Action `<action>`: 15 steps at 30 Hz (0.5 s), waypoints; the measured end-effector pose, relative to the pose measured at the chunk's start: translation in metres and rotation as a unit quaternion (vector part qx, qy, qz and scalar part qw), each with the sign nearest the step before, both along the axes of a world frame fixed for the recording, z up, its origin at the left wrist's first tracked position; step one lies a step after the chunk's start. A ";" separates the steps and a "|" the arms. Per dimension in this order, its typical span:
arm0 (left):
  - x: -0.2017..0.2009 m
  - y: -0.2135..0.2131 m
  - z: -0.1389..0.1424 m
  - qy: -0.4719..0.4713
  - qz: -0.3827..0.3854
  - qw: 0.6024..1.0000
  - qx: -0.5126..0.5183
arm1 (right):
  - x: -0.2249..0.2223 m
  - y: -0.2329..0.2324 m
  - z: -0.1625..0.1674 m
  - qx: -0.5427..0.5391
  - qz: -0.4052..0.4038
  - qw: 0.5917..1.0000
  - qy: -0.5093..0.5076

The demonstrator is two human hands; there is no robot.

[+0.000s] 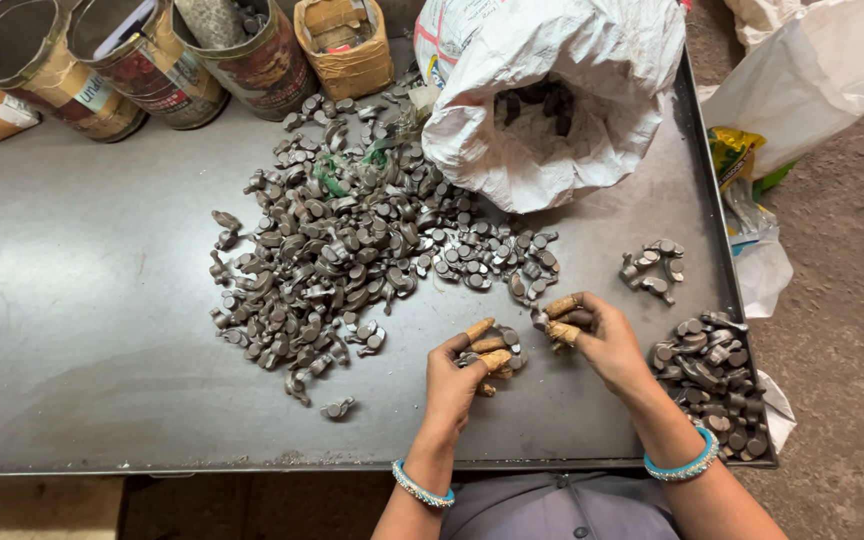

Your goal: The person sorts small metal castings spread on a metal table, picking up pieces by hand and placing acceptable ones into a woven sack while setting others aside. A second worker at the table also handles pieces and holds the sack open as the person continues sorting through the pile.

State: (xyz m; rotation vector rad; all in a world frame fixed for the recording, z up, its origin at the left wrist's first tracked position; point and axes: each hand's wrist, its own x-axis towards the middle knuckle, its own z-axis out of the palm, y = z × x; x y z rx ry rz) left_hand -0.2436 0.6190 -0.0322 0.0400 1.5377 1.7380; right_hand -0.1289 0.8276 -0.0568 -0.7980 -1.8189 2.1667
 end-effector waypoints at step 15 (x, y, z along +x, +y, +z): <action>0.014 -0.009 -0.033 0.007 0.090 0.991 0.104 | -0.014 -0.043 0.051 0.216 0.079 0.972 -0.040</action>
